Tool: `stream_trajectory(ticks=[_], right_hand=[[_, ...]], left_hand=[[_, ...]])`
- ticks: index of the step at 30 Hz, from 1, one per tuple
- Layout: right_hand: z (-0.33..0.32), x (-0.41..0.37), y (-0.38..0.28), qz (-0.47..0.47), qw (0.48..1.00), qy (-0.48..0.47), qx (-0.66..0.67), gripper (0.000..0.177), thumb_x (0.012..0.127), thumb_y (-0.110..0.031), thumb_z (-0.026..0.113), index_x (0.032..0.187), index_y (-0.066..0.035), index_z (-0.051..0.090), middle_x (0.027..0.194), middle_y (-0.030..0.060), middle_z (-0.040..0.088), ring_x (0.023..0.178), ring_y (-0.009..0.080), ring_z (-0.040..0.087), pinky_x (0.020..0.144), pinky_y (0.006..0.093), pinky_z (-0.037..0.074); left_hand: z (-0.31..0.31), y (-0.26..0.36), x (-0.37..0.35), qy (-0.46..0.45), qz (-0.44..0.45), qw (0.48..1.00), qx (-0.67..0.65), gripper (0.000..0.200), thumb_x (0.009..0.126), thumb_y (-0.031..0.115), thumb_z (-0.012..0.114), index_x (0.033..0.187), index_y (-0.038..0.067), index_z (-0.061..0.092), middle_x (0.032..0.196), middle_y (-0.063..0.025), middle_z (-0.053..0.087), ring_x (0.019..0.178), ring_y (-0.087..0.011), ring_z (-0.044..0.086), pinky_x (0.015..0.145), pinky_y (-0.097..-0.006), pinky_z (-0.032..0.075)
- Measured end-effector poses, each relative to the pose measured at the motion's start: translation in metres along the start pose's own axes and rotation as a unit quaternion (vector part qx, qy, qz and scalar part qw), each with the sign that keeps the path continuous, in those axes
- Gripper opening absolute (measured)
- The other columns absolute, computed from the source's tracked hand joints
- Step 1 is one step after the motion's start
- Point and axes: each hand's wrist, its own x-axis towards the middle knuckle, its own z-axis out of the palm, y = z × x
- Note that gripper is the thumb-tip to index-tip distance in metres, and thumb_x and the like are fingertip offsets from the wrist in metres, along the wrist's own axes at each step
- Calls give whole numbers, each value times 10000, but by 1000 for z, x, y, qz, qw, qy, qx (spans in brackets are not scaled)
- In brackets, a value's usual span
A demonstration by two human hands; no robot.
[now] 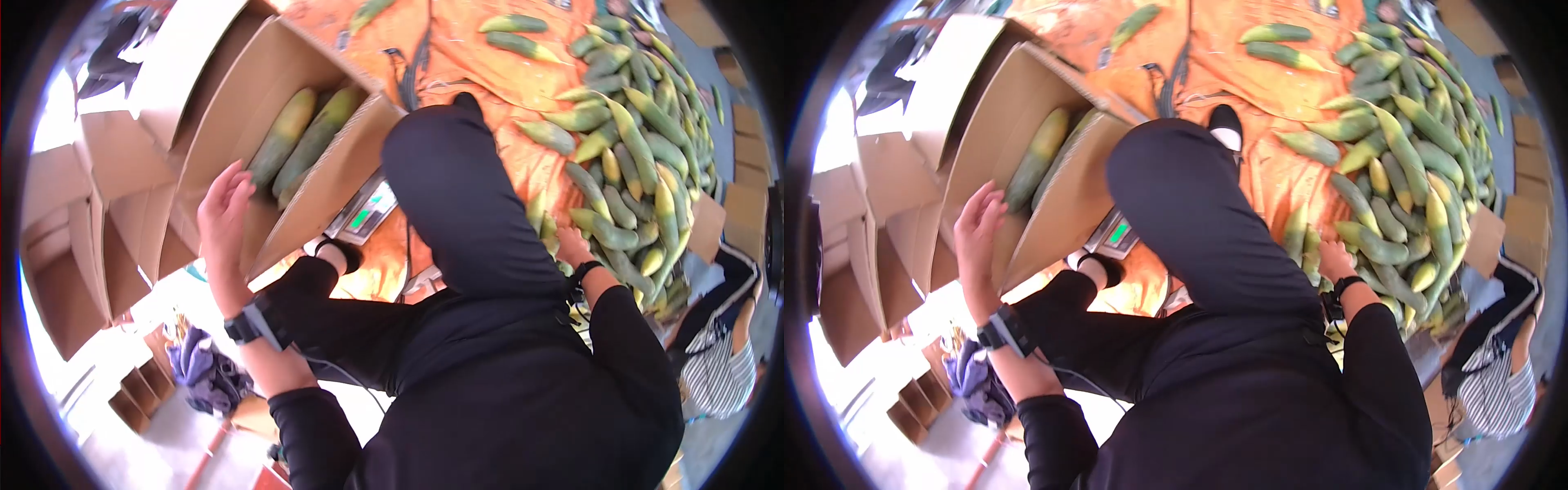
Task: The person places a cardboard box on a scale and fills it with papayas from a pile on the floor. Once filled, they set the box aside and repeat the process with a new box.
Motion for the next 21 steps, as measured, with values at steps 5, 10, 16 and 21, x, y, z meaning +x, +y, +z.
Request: stream_trajectory(ticks=[5,10,16,21], right_hand=[[1,8,-13,41,998,-13,-50,353,807,-112,576,1157,-131,536,1179,73,542,1188,273,462,923,469,415],[-23,12,-7,70,997,-38,1,519,724,-199,719,1194,-113,516,1178,103,581,1155,279,522,933,449,439],[-74,54,20,-118,902,117,399,532,699,-113,733,1189,-28,545,1015,104,639,928,226,614,830,346,488],[-239,15,-55,-217,796,237,514,421,805,-70,652,1201,0,529,1041,56,616,922,136,581,820,272,466]], left_hand=[[2,1,-2,3,1,1000,-12,334,899,140,587,1217,37,581,1052,-66,649,884,-114,616,735,-223,471],[-3,-1,-3,-4,17,1000,-11,337,897,127,583,1221,35,578,1048,-64,648,884,-108,607,742,-225,465],[-4,1,-5,-1,14,1000,-18,343,871,107,605,1198,9,577,1000,-89,656,874,-134,601,805,-268,469],[-7,1,-6,-3,15,1000,-21,342,872,121,603,1194,7,578,1002,-94,661,888,-142,610,810,-276,472]])
